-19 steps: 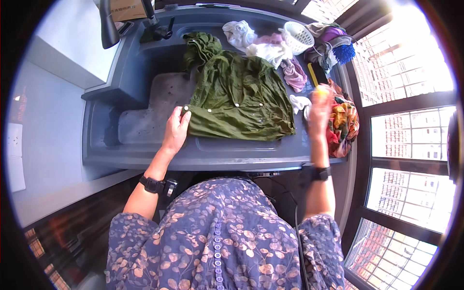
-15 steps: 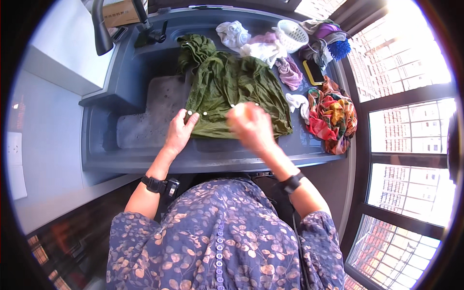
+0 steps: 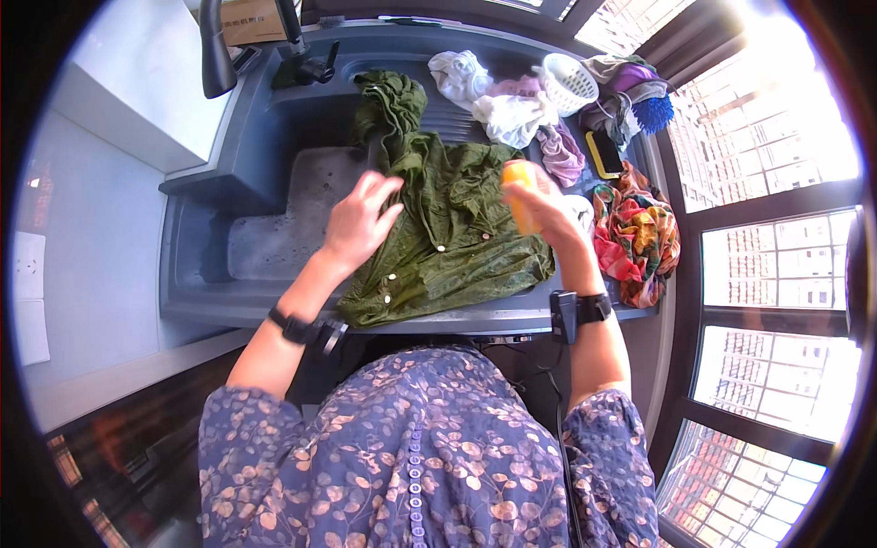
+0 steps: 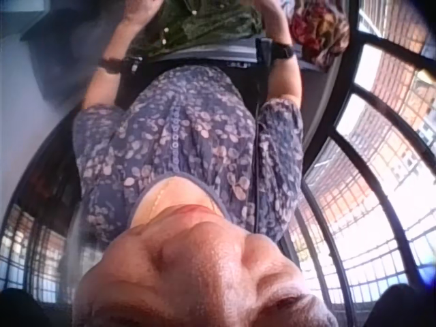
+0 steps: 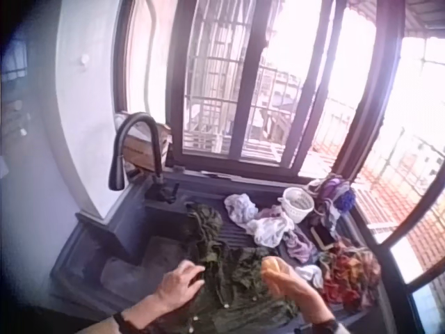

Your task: Hand washing various items of clothing in a laundry sink using soap.

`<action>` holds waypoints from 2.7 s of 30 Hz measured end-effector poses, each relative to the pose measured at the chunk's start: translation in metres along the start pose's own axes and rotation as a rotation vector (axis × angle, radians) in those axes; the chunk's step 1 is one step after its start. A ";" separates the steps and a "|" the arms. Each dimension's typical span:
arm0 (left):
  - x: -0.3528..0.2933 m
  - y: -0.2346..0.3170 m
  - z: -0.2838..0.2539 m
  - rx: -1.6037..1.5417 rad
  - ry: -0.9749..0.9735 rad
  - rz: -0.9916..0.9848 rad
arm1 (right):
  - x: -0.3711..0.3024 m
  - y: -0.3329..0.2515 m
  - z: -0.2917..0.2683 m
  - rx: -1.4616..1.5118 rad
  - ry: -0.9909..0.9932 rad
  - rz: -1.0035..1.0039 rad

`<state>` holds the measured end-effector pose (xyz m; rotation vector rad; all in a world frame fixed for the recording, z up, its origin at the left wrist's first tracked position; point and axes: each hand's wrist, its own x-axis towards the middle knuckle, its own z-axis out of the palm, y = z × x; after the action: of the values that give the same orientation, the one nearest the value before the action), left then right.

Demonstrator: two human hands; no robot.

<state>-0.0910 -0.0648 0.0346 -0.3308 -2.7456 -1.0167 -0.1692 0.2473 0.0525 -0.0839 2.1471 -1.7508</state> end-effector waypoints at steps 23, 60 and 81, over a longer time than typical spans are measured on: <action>-0.007 -0.058 0.018 -1.394 0.333 -0.439 | 0.007 0.001 0.080 -0.823 0.450 -0.571; 0.019 -0.098 0.011 -0.316 0.230 -0.450 | 0.082 0.030 0.055 -0.272 0.019 -0.295; -0.086 0.029 0.050 -0.183 -0.211 0.489 | 0.027 -0.014 -0.042 -1.369 -0.033 0.004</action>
<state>-0.0064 -0.0225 -0.0072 -1.1300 -2.5372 -1.1390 -0.2102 0.2760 0.0656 -0.4262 2.8363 0.0035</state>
